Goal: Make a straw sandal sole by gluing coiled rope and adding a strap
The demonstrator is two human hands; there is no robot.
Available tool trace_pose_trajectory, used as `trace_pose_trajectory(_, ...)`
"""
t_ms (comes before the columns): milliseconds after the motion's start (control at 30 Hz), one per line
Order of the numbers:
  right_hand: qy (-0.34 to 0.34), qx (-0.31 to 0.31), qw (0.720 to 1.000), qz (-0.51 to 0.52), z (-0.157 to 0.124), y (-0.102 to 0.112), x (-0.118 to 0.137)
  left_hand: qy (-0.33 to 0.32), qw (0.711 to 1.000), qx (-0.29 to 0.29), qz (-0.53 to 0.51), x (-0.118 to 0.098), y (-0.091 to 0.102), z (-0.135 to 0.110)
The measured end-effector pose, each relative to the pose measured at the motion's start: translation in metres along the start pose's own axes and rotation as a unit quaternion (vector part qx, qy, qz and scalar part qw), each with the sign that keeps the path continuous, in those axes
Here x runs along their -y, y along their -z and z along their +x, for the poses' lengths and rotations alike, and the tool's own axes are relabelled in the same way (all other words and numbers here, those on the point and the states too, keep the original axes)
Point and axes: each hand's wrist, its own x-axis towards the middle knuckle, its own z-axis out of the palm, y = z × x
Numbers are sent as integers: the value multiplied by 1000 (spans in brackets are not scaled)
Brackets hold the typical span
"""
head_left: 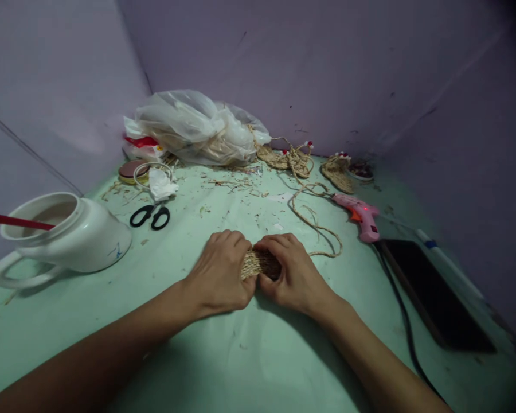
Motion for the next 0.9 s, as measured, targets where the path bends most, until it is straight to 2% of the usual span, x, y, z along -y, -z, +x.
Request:
trace_pose_trajectory(133,9,26,1000,-9,7,3,1,-8,1000,27,13,1,2,7)
trace_pose_trajectory(233,-6,27,1000,-3,8,2,0,-11,1000,18,5,4,-2,9)
trace_pose_trajectory(533,-3,-21,998,59,6,-1,-2,-59,995,-48,-69,9,-11,7)
trace_pose_trajectory(733,11,-17,999,46,8,-2,-2,-60,994,-44,-77,10,-9,10)
trace_pose_trajectory(900,43,-53,996,49,-2,-3,-4,-73,996,-37,-44,9,-6,4)
